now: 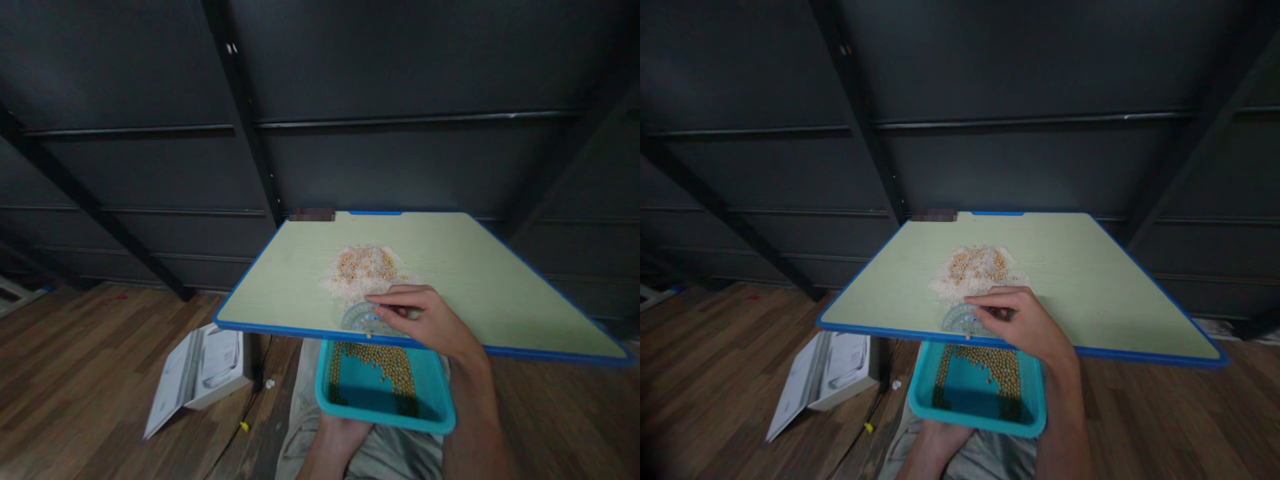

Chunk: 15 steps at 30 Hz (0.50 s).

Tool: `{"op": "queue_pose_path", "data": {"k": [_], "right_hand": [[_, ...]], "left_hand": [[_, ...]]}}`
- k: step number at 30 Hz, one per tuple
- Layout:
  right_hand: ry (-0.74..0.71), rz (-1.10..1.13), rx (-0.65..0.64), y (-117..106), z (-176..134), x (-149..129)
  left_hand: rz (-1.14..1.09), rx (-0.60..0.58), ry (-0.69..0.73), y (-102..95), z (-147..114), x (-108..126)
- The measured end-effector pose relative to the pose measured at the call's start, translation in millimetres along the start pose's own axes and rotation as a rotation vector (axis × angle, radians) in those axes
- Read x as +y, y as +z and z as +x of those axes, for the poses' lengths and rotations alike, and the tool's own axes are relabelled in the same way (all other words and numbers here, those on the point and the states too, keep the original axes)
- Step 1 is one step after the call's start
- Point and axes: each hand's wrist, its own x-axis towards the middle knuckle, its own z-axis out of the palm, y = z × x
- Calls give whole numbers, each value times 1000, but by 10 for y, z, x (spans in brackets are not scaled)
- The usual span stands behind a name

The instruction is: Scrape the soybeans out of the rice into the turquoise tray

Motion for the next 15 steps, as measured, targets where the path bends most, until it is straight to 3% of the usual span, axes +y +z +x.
{"op": "queue_pose_path", "data": {"k": [7, 15], "right_hand": [[-4, -5, -5, 9, 9, 1], [29, -58, 103, 8, 27, 44]], "left_hand": [[-216, 36, -93, 1, 79, -39], [-444, -192, -229, -99, -39, -35]]}}
